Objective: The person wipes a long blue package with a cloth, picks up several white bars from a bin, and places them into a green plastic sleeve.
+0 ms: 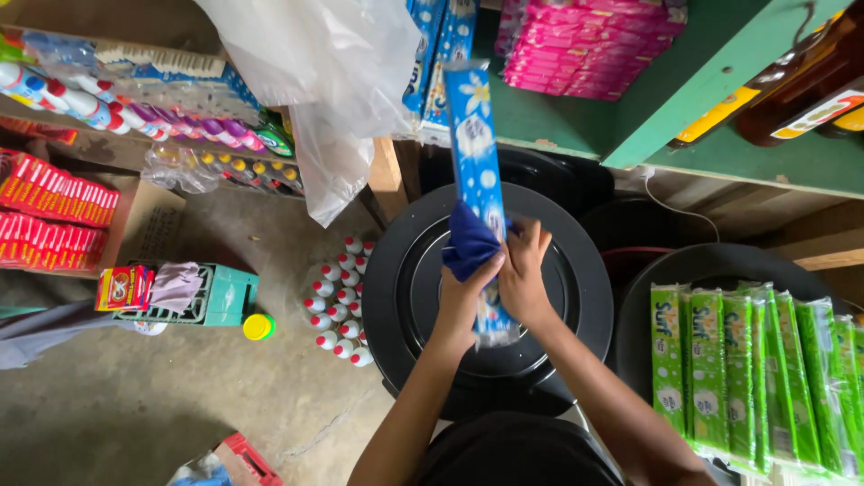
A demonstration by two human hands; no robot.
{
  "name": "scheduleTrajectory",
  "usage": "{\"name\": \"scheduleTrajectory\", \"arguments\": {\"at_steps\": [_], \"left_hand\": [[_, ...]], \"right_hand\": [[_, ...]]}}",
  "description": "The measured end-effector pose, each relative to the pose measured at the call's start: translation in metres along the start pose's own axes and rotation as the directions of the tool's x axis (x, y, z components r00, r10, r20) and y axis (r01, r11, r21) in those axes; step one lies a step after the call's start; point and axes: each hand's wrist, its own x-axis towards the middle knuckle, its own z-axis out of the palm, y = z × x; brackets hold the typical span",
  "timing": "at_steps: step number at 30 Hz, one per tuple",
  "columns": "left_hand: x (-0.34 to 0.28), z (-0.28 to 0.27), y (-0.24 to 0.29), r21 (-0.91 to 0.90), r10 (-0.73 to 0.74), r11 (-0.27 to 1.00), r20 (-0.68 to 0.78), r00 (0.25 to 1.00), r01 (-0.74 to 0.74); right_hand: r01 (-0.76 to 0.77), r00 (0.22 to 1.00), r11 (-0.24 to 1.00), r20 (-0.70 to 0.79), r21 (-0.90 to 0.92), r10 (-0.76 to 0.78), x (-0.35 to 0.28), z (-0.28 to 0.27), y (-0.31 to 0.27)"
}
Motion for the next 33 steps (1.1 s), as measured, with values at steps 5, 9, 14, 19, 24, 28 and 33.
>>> {"name": "scheduleTrajectory", "arguments": {"at_steps": [5, 9, 14, 19, 24, 28, 33], "left_hand": [[0.008, -0.031, -0.021, 0.346, 0.321, 0.902, -0.141, 0.937, -0.257], [0.009, -0.05, 0.007, 0.421, 0.335, 0.878, -0.199, 0.921, -0.229], [0.01, -0.075, 0.017, 0.232, 0.323, 0.937, -0.297, 0.899, -0.261], [0.0, -0.112, 0.0, 0.099, 0.145, 0.989, -0.449, 0.881, -0.112], [-0.013, -0.13, -0.01, 0.023, 0.009, 1.0, -0.493, 0.87, 0.003], [-0.018, -0.133, -0.008, -0.037, -0.027, 0.999, -0.489, 0.872, 0.01], [-0.01, -0.145, -0.017, -0.138, -0.11, 0.989, -0.452, 0.885, 0.052]], "right_hand": [[0.016, 0.998, 0.997, -0.06, -0.077, -0.02, 0.036, 0.054, 0.022], [-0.25, 0.966, 0.936, -0.002, 0.249, 0.258, 0.081, 0.103, 0.033], [-0.547, 0.808, 0.464, 0.294, 0.697, 0.51, 0.13, 0.128, 0.01], [-0.586, 0.767, 0.414, 0.31, 0.697, 0.562, 0.15, 0.186, 0.044], [-0.503, 0.809, 0.394, 0.259, 0.769, 0.527, 0.156, 0.152, -0.008], [-0.377, 0.896, 0.491, 0.175, 0.786, 0.407, 0.109, 0.136, -0.036], [-0.284, 0.958, 0.834, 0.112, 0.473, 0.263, 0.093, 0.132, -0.042]]}}
